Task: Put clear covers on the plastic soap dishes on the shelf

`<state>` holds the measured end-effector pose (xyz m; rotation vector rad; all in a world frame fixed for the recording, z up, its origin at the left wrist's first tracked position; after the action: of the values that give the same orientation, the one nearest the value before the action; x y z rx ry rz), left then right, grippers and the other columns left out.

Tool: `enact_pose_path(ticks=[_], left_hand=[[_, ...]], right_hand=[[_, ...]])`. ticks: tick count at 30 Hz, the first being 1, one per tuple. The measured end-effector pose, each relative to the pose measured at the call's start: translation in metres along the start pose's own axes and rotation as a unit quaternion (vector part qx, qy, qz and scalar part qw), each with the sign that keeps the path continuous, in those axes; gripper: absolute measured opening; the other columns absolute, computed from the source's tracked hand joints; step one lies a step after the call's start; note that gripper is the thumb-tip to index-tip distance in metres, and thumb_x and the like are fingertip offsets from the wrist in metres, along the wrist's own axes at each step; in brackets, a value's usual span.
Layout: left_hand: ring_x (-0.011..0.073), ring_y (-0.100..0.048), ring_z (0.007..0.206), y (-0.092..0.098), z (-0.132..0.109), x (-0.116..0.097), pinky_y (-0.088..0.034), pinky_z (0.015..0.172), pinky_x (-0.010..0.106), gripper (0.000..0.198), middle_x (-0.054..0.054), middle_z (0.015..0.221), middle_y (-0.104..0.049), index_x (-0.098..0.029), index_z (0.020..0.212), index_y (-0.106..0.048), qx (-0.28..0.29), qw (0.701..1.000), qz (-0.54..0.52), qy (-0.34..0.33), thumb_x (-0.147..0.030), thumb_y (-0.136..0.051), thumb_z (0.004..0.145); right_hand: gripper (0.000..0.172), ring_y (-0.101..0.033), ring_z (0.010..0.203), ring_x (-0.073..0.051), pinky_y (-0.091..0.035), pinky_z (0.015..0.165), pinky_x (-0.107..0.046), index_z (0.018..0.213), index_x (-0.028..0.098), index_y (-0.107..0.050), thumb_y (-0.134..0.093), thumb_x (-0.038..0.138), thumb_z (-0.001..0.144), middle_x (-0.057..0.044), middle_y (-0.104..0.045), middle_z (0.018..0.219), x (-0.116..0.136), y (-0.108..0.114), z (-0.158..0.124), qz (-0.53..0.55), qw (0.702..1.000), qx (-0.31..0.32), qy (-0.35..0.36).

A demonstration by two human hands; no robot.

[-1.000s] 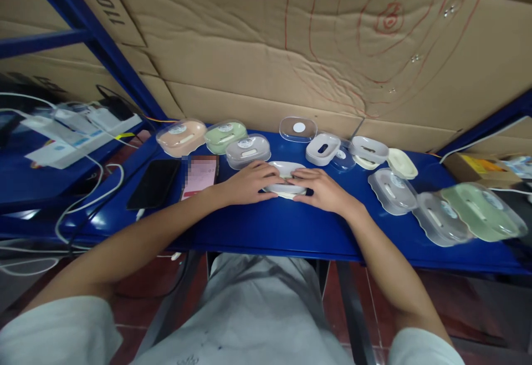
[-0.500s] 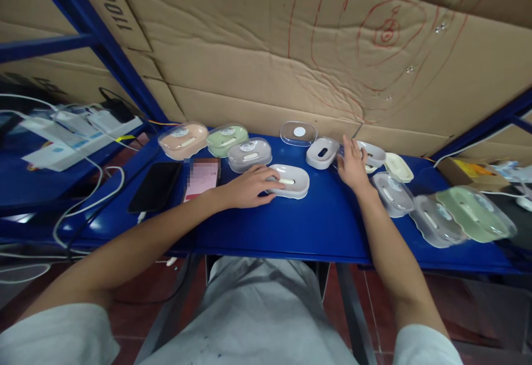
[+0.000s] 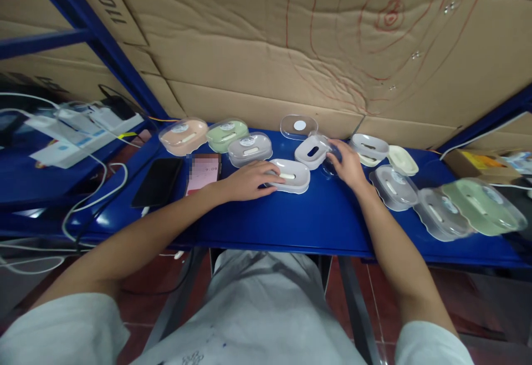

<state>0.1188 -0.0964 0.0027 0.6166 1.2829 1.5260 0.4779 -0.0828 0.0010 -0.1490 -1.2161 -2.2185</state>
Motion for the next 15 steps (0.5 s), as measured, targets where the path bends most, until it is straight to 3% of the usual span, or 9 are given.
enact_pose_path(ticks=[4, 7, 12, 15], left_hand=[[0.0269, -0.068, 0.12, -0.002, 0.0, 0.0, -0.053, 0.107, 0.042, 0.022, 0.008, 0.128, -0.072, -0.024, 0.121, -0.076, -0.018, 1.0, -0.005, 0.01, -0.031, -0.065, 0.103], [0.0273, -0.068, 0.12, -0.001, -0.001, -0.001, -0.057, 0.102, 0.041, 0.027, 0.009, 0.13, -0.07, -0.022, 0.127, -0.069, -0.043, 0.999, -0.011, 0.015, -0.031, -0.068, 0.102], [0.0359, -0.057, 0.137, 0.005, -0.001, 0.001, -0.052, 0.115, 0.054, 0.063, 0.019, 0.147, -0.054, -0.02, 0.145, -0.054, -0.136, 0.991, 0.007, -0.003, -0.039, -0.082, 0.092], [0.0391, -0.049, 0.147, 0.005, -0.001, 0.005, -0.044, 0.122, 0.059, 0.074, 0.021, 0.157, -0.047, -0.023, 0.153, -0.048, -0.134, 0.991, 0.005, -0.001, -0.045, -0.083, 0.091]], right_hand=[[0.044, -0.068, 0.132, -0.034, -0.052, 0.116, -0.055, 0.136, 0.024, -0.072, -0.062, 0.053, 0.104, -0.013, -0.074, 0.139, 0.035, 0.004, -0.004, -0.004, 0.997, -0.063, 0.041], [0.033, -0.07, 0.128, -0.032, -0.052, 0.113, -0.054, 0.129, 0.026, -0.074, -0.064, 0.046, 0.104, -0.011, -0.077, 0.132, 0.068, 0.004, -0.01, -0.035, 0.993, -0.064, 0.092], [0.026, -0.072, 0.12, -0.029, -0.053, 0.107, -0.049, 0.125, 0.027, -0.073, -0.067, 0.042, 0.104, -0.009, -0.079, 0.125, 0.113, -0.002, -0.021, -0.014, 0.984, 0.022, 0.174], [0.029, -0.07, 0.122, -0.029, -0.053, 0.108, -0.049, 0.13, 0.029, -0.071, -0.065, 0.042, 0.105, -0.009, -0.076, 0.125, 0.124, -0.008, -0.025, 0.012, 0.975, 0.104, 0.198]])
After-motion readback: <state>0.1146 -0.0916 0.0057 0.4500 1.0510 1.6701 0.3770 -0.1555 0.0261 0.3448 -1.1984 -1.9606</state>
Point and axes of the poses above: each hand's wrist, its own z-axis towards the middle knuckle, its own y-axis out of the back of the hand, x = y × z, the point moved 1 cm from there along z, towards the middle knuckle
